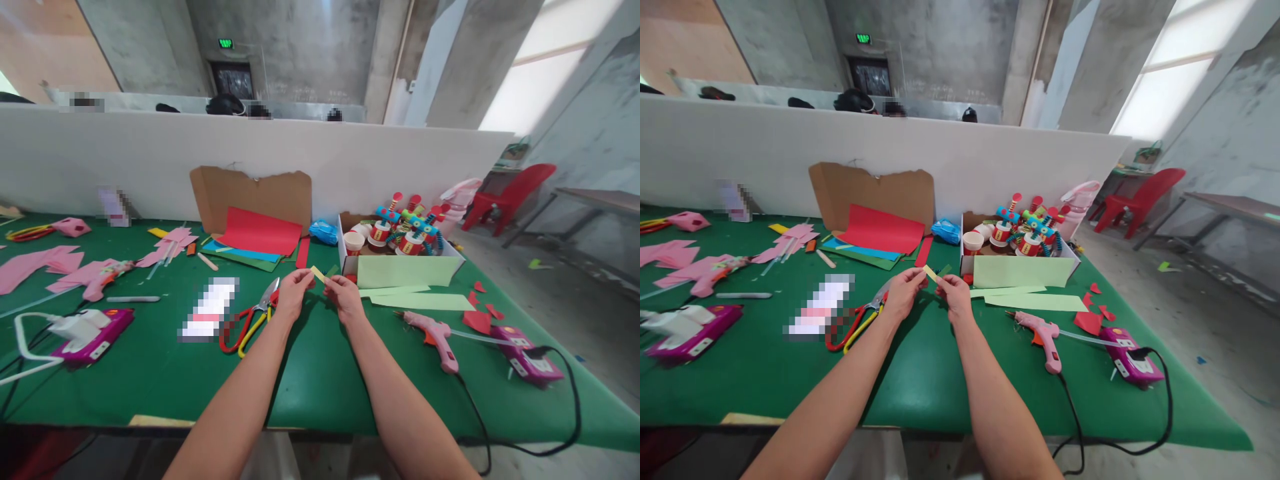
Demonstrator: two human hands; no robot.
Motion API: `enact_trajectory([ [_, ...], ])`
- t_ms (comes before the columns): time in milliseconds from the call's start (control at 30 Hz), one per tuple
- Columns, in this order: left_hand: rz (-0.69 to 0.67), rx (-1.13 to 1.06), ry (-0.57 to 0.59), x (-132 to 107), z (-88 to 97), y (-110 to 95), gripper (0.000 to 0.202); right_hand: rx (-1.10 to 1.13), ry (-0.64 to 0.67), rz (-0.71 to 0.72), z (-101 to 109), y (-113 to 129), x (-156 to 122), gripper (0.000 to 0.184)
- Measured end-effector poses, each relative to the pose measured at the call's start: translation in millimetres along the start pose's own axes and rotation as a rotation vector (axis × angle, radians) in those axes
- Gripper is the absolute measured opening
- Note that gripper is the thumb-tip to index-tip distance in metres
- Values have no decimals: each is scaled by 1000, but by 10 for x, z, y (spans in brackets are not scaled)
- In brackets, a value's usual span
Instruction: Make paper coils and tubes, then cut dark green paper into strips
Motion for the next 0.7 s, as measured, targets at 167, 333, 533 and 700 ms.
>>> enact_trajectory([
  [167,11,-8,-29,13,43,9,38,-13,-3,-8,9,-9,15,36],
  [333,7,-3,-29,30,45,25,39,-18,0,-4,18,-17,19,34],
  [533,5,7,-28,29,45,18,35,-23,5,1,18,-16,21,33],
  [700,-3,0,-24,21,40,4,34,-21,-13,-3,31,-12,27,34],
])
Point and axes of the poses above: each hand's wrist, its own x-axis towards the middle knuckle, its own z-axis out of the back of the hand, y = z × x, the point moved 7 cm from there along x, towards the middle knuckle, and after that the axes turned 5 degrees about z, right-handed, at the moved point
